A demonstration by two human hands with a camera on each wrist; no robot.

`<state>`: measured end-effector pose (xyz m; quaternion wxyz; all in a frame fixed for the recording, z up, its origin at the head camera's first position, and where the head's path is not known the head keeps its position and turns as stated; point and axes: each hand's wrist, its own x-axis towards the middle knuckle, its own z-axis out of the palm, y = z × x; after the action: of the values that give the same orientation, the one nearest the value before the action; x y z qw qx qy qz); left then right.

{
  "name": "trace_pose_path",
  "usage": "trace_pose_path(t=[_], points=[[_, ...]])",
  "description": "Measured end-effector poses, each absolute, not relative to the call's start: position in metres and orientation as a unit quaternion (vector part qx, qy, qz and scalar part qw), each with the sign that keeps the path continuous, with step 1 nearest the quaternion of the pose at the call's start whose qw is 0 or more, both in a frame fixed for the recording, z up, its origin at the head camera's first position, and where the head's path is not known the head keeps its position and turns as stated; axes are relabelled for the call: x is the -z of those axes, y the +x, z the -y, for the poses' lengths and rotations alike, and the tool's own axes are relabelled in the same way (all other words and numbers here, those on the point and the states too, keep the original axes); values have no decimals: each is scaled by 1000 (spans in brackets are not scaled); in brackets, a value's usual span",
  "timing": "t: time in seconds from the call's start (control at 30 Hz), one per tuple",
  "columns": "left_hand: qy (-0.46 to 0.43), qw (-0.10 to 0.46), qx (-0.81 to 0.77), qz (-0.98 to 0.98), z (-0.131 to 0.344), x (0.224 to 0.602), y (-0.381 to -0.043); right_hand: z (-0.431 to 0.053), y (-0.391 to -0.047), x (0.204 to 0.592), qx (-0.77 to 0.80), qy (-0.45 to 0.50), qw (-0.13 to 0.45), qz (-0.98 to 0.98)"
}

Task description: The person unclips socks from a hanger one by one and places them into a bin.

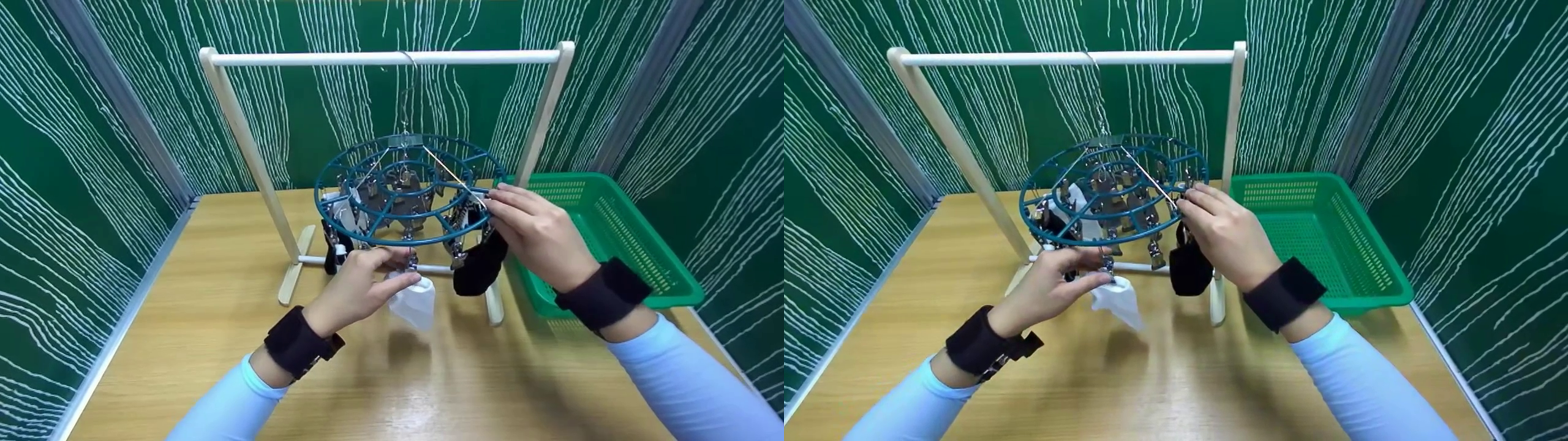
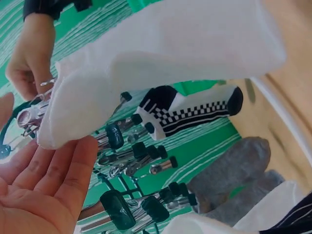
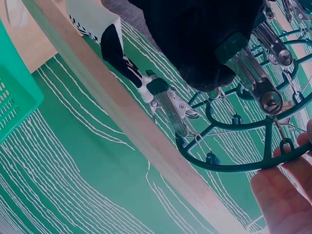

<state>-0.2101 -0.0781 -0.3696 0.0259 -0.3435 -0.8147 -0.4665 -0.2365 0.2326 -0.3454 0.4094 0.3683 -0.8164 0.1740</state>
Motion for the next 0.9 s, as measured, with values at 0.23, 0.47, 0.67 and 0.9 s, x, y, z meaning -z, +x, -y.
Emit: trace_pose_path(t=[0.23, 0.47, 0.67, 0.9], points=[[-325, 30, 474, 818, 77, 369, -210, -232, -236, 346, -173, 370, 411, 815], [-303, 38, 477, 824, 76, 367, -209, -231, -232, 346, -176, 365, 410, 817], [-300, 44, 486, 820, 75, 365, -209, -231, -220, 343, -175, 349, 401, 828], [-306, 55, 485, 817, 74, 365, -208, -231, -200, 347, -203, 316, 422, 825]])
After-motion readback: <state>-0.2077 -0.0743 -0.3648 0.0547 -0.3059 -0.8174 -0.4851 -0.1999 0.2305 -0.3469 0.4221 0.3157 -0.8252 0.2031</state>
